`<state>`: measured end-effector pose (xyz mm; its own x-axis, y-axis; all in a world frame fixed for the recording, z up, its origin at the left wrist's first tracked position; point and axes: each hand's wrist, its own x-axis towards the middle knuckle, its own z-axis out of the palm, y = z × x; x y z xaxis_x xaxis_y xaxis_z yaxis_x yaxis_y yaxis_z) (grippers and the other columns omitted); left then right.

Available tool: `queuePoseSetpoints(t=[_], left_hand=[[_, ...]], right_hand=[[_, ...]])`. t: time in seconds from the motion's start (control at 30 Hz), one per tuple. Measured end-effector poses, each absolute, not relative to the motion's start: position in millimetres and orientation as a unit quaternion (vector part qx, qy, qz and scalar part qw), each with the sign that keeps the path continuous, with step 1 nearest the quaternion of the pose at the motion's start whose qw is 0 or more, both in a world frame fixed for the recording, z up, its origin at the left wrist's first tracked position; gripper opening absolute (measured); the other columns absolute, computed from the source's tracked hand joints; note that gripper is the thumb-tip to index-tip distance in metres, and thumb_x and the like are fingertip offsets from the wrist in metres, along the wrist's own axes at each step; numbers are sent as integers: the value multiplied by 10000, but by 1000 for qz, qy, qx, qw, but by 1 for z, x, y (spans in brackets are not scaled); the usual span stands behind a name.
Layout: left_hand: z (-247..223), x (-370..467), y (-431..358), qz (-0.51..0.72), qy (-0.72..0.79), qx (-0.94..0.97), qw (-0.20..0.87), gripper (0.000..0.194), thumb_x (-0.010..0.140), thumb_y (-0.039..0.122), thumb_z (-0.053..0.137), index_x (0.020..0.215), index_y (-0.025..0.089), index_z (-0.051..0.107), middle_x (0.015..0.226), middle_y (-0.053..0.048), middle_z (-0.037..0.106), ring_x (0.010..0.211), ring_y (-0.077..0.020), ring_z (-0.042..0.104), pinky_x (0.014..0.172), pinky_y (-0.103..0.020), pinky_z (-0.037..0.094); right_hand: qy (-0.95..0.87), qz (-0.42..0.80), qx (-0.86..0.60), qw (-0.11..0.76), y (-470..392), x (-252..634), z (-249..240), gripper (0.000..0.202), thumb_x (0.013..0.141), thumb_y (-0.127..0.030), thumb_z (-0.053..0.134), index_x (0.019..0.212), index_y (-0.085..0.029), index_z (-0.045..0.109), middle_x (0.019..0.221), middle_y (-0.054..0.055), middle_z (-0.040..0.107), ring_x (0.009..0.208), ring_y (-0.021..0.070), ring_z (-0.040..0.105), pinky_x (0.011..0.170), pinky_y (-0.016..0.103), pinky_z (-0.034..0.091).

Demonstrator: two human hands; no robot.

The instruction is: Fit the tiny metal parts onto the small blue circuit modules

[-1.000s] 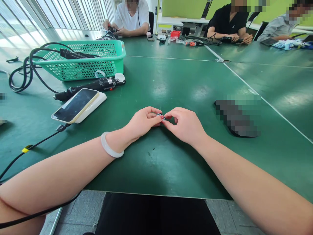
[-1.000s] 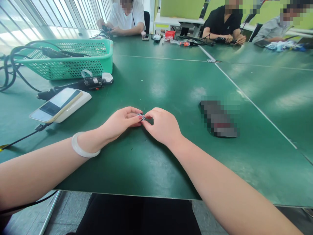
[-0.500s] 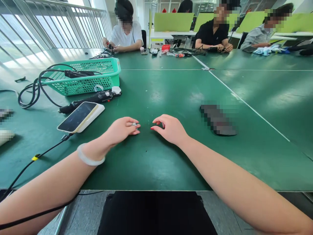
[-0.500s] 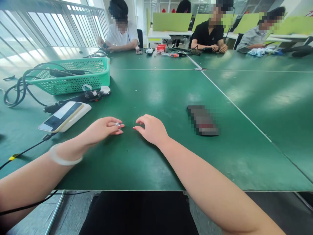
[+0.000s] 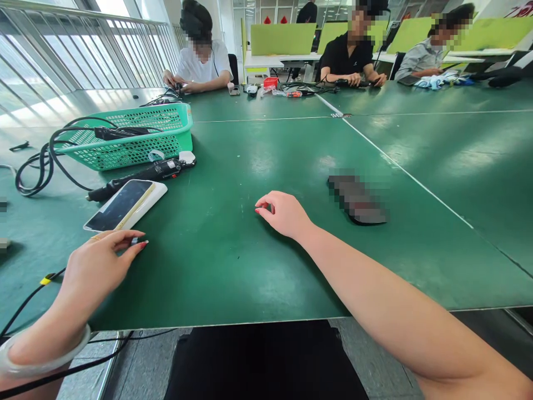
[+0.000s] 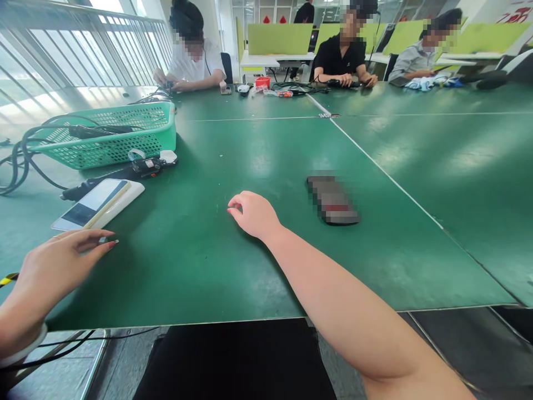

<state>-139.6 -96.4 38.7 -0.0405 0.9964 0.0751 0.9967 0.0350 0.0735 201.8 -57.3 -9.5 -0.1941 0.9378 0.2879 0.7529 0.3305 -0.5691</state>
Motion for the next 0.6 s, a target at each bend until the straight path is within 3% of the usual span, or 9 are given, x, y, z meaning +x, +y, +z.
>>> queuePoseSetpoints(t=[0.17,0.3,0.6], left_hand=[[38,-139,-93,-87,-712,-696,-24,304,804,478,451,946,279,631,954,-13,659,901,-245,613,748,-329,424],[42,-135,-95,-113,-739,-662,-53,231,744,490,521,861,323,628,719,59,640,735,-214,602,648,-285,390],[40,-152,-100,-168,-785,-590,-84,349,726,581,534,1029,432,625,667,119,686,793,-252,619,669,-321,410]], right_hand=[[-756,157,-559,302,-57,203,-8,166,859,-254,521,832,-201,676,800,14,615,690,115,515,618,263,389],[-754,163,-558,306,-58,202,-7,170,858,-250,515,828,-203,675,799,9,617,689,113,512,618,260,390],[-752,173,-563,298,-58,202,-5,190,869,-247,499,819,-201,676,812,18,622,688,115,521,632,268,398]])
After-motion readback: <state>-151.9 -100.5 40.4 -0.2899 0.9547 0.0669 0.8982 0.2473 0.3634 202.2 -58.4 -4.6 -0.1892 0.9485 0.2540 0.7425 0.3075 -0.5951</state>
